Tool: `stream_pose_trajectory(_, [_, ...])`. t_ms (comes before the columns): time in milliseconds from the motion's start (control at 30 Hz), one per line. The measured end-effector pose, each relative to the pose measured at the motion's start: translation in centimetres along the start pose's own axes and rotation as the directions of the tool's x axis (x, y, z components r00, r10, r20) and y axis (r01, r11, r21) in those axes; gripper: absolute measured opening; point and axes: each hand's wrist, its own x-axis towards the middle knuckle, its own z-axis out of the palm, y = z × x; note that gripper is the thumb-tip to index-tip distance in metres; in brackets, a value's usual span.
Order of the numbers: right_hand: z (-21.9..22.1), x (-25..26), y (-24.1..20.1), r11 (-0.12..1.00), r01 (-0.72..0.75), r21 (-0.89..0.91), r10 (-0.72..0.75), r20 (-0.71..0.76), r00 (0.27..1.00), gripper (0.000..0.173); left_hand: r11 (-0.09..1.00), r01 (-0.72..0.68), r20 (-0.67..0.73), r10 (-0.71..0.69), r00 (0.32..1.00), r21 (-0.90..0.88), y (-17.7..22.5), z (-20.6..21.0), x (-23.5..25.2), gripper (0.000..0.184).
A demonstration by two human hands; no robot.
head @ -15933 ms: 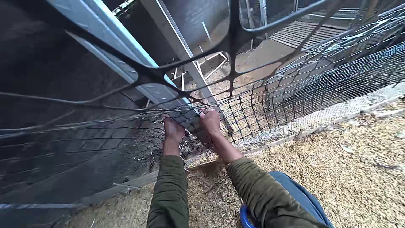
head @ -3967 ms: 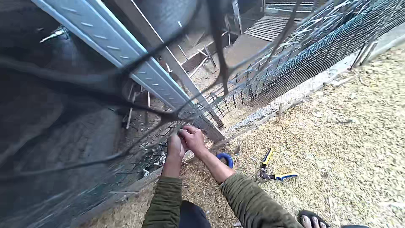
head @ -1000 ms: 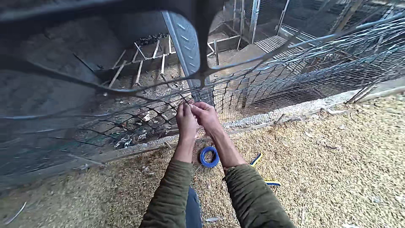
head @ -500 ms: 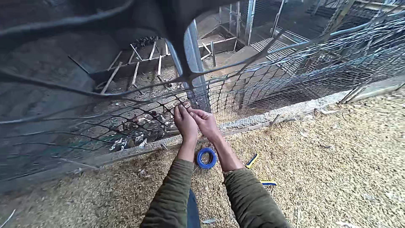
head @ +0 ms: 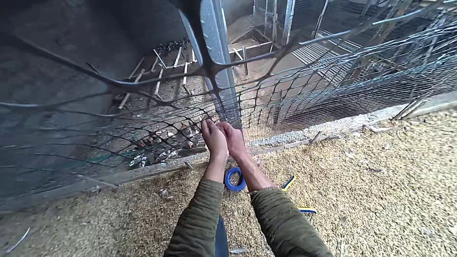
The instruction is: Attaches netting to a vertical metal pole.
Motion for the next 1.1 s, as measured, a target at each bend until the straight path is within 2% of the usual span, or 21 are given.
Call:
stream_pose_trajectory(333, [0.1, 0.2, 0.6, 0.996, 0.088, -0.018, -0.089, -0.064, 0.994, 0.026, 1.000, -0.013, -0.007, 0.013, 1.000, 0.015, 0.2, 0.3, -0.5, 0.039])
stream_pose_trajectory(600, [-0.7, 0.7, 0.2, 0.995, 0.057, -0.076, -0.055, 0.028, 0.998, 0.026, 1.000, 0.006, -0.008, -0.006, 1.000, 0.024, 0.1, 0.3, -0.3, 0.039])
stream_pose_trajectory(667, [-0.9, 0.7, 0.0, 0.998, 0.039, -0.039, -0.037, 0.057, 0.998, 0.025, 0.999, 0.026, 0.007, -0.026, 1.000, 0.026, 0.2, -0.3, 0.1, 0.043])
stream_pose_trajectory(767, [-1.6, 0.0, -0.2, 0.993, 0.063, 0.101, -0.068, 0.051, 0.996, 0.023, 1.000, 0.005, -0.002, -0.005, 1.000, 0.016, 0.3, -0.5, 0.8, 0.035])
stream_pose_trajectory(900, [-3.1, -1.9, 0.1, 0.946, -0.012, 0.324, 0.031, -0.053, 0.998, 0.026, 1.000, -0.015, 0.002, 0.015, 1.000, -0.010, 0.0, -0.6, 1.5, 0.033])
stream_pose_trajectory(1000, [-4.3, -3.0, 0.3, 0.921, -0.039, 0.387, 0.100, -0.138, 0.985, 0.028, 0.999, -0.020, 0.004, 0.020, 1.000, -0.041, -0.6, -0.5, 1.8, 0.035])
stream_pose_trajectory(1100, [-5.5, -3.0, 0.4, 0.903, -0.007, 0.430, 0.121, -0.238, 0.964, 0.029, 0.998, -0.026, 0.009, 0.026, 1.000, -0.062, -0.6, -0.3, 1.6, 0.035])
